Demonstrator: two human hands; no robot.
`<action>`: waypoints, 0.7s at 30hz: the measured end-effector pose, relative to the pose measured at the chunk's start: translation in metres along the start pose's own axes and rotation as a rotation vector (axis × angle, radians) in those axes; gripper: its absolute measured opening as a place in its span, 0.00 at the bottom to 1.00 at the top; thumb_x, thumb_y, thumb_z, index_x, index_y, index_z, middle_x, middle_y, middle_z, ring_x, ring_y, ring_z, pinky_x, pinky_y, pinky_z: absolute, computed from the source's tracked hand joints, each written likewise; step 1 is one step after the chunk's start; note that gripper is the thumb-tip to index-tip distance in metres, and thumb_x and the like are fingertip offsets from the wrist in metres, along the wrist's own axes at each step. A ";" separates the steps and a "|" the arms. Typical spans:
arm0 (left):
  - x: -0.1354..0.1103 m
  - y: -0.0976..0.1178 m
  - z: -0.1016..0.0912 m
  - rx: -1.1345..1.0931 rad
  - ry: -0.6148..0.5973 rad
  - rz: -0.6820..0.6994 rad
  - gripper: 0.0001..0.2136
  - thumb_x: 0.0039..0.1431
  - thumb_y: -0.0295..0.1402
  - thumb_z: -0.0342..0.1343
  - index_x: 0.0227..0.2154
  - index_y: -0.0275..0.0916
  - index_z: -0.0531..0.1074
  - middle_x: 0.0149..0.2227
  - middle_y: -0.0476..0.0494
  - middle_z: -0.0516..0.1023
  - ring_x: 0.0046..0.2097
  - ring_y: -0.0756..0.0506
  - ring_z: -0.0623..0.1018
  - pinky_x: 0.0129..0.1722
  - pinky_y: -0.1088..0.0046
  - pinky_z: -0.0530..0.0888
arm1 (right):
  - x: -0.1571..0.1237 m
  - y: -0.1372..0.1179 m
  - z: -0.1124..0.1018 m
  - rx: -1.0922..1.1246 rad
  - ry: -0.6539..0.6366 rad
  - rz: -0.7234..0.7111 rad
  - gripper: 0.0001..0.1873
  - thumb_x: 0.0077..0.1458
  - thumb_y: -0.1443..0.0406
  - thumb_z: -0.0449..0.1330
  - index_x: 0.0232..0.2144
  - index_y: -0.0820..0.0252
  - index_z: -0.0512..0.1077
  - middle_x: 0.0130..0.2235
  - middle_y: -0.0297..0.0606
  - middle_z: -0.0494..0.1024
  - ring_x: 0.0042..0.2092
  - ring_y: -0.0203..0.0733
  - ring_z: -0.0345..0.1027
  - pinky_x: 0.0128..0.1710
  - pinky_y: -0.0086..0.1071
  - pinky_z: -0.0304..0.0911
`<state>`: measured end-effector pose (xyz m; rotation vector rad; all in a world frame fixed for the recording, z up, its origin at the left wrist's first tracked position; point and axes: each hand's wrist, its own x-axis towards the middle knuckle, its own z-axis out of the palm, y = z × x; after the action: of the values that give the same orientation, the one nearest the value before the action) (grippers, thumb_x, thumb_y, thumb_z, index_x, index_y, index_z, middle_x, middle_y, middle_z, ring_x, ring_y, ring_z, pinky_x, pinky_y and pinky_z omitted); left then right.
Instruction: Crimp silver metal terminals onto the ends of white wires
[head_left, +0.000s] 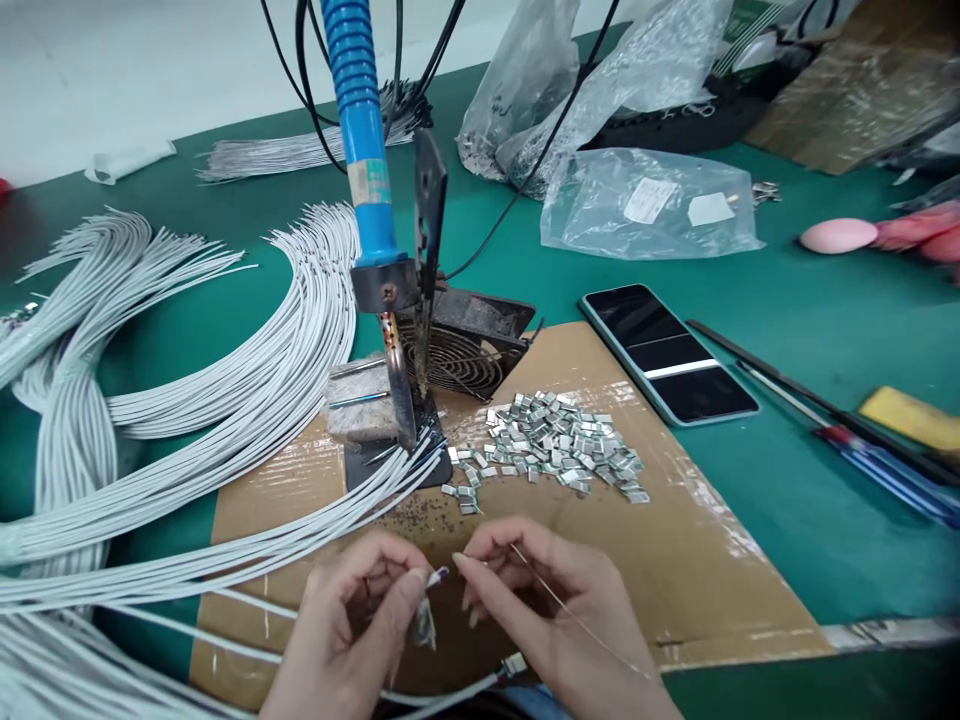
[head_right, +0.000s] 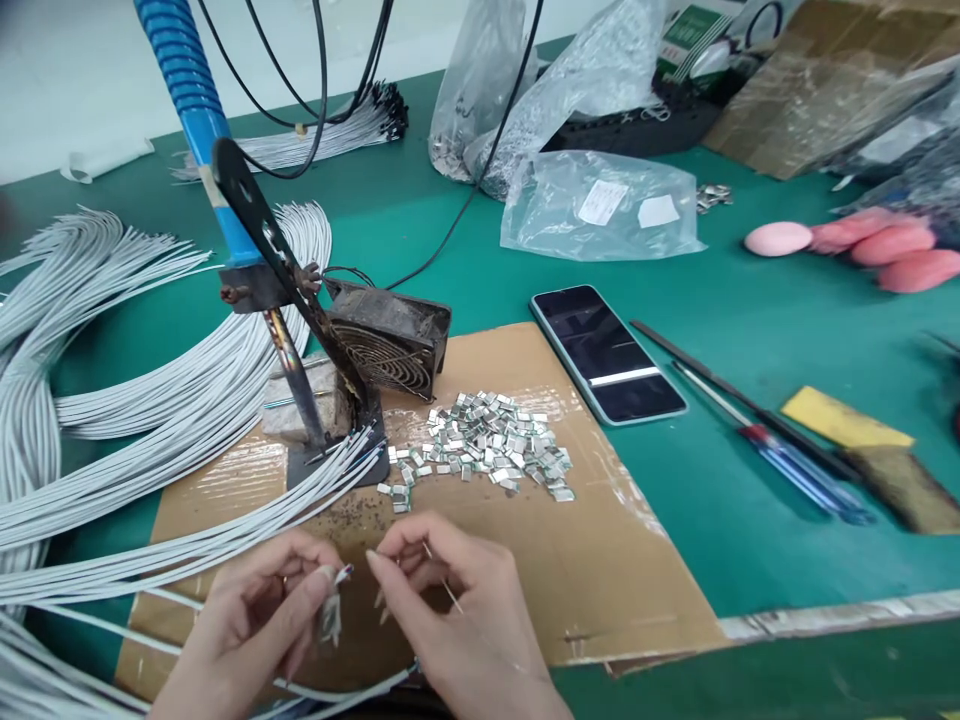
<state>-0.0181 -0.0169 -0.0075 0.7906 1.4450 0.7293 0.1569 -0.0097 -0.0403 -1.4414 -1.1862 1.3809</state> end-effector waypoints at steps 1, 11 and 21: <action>0.000 0.001 -0.001 -0.013 0.005 -0.005 0.26 0.53 0.59 0.68 0.30 0.36 0.79 0.19 0.54 0.66 0.21 0.54 0.60 0.21 0.79 0.54 | -0.001 -0.001 0.003 0.070 -0.016 0.039 0.09 0.59 0.60 0.69 0.29 0.58 0.78 0.22 0.32 0.79 0.24 0.36 0.76 0.26 0.23 0.73; 0.002 0.002 0.000 -0.049 0.052 0.039 0.26 0.52 0.58 0.70 0.25 0.36 0.78 0.21 0.55 0.64 0.25 0.53 0.59 0.23 0.80 0.56 | -0.005 -0.006 0.015 0.255 -0.058 0.049 0.07 0.61 0.61 0.69 0.34 0.52 0.88 0.24 0.29 0.72 0.22 0.31 0.67 0.24 0.24 0.64; 0.002 0.000 0.007 -0.122 0.092 0.060 0.26 0.48 0.58 0.73 0.25 0.38 0.73 0.19 0.58 0.65 0.23 0.53 0.60 0.23 0.80 0.58 | -0.010 -0.011 0.025 0.307 0.069 0.069 0.05 0.57 0.64 0.71 0.30 0.53 0.88 0.22 0.29 0.70 0.21 0.29 0.64 0.22 0.23 0.60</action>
<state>-0.0112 -0.0150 -0.0089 0.7169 1.4497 0.9014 0.1309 -0.0181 -0.0295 -1.3086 -0.8447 1.4761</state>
